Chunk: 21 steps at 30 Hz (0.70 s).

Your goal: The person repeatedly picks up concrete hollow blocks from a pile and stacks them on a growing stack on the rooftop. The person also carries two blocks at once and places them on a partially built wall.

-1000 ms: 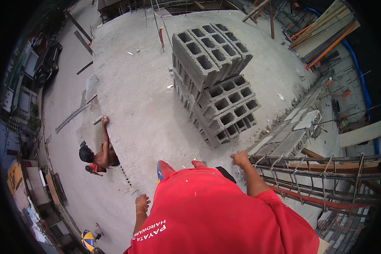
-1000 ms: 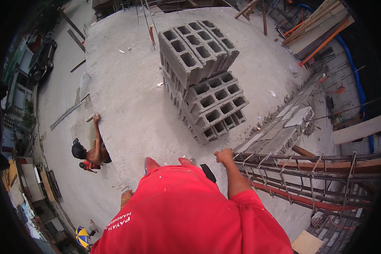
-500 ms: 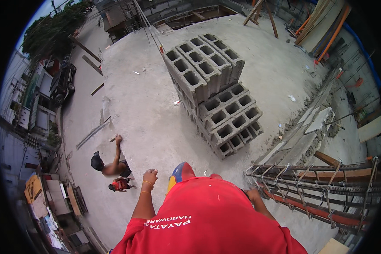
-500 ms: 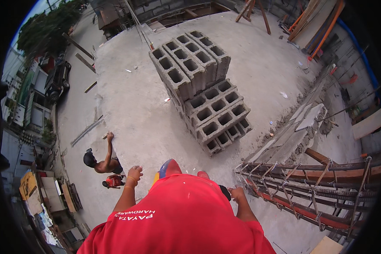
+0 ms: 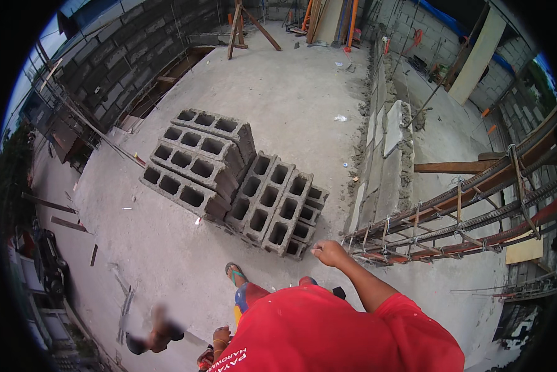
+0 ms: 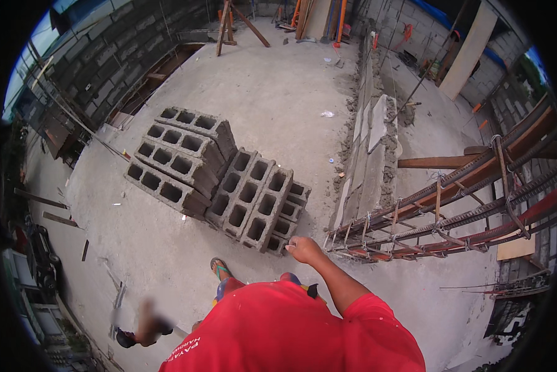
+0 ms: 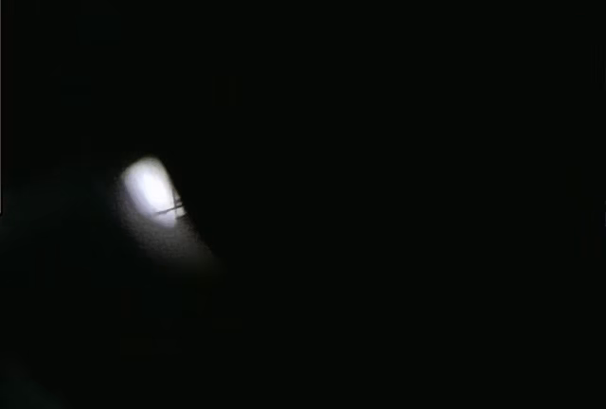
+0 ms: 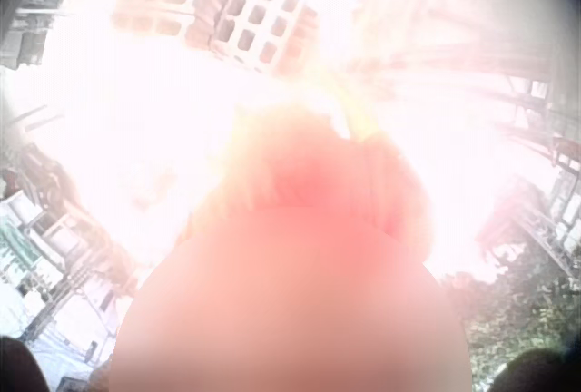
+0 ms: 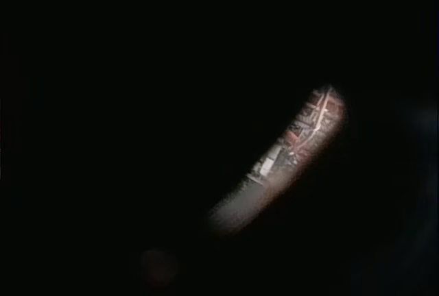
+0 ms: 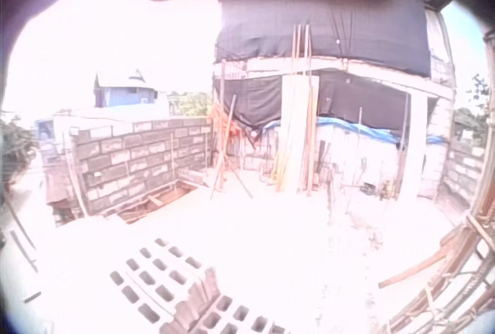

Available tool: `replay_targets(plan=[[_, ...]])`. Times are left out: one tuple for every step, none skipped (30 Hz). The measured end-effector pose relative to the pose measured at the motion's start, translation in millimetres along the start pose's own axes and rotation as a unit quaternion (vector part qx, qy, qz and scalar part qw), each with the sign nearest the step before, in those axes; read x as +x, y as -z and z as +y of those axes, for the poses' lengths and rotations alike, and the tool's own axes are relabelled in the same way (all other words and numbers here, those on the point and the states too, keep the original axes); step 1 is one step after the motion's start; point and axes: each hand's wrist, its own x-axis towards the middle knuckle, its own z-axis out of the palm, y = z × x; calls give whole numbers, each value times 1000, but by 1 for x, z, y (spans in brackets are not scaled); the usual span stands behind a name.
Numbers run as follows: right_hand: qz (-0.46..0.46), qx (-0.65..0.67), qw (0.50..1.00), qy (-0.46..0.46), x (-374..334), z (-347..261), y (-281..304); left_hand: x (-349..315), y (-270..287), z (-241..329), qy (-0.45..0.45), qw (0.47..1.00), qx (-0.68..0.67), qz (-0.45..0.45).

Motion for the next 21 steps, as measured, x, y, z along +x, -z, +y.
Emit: replay_targets(plan=[[-5,4,1000,17,13,-28,0,9,9,14,0,1000,3,-5],[1,12,1000,23,25,-56,-3,17,20,29,-2,1000,6,-10],[7,19,999,28,34,-84,-7,24,32,46,-5,1000,9,-14],[13,28,999,36,43,-111,-10,31,44,67,-12,1000,14,-19],[13,18,999,34,50,-138,-14,36,58,88,-21,999,22,-22],[10,11,999,37,58,-166,-18,41,72,112,-34,999,32,-25],[-3,1,999,36,65,-195,-23,45,87,136,-49,998,42,-25],[1,16,999,43,69,-220,-25,51,101,160,-69,996,50,-25],[-13,17,998,51,75,-243,-26,57,117,181,-92,993,73,-16],[-27,19,998,60,80,-263,-27,66,133,205,-105,992,70,-18],[-21,23,996,85,85,-282,-29,73,145,228,-135,988,78,-10],[-13,27,994,108,88,-298,-28,81,154,249,-157,985,65,7],[-2,27,992,121,93,-312,-29,88,161,272,-190,980,55,13],[-6,37,989,143,99,-324,-30,95,167,296,-200,977,72,7],[-10,44,987,154,103,-332,-30,98,172,313,-213,973,91,-2],[-13,44,988,144,108,-339,-30,97,174,325,-227,971,71,13],[-36,37,984,173,113,-345,-30,94,175,336,-246,967,54,23],[-52,18,983,174,119,-348,-30,92,165,351,-280,959,41,18],[-53,5,982,180,124,-347,-27,86,160,359,-273,962,26,-4],[-69,-36,983,168,130,-348,-27,80,153,367,-264,964,20,-5],[-76,-56,979,180,136,-348,-27,72,148,373,-239,970,42,-12]])
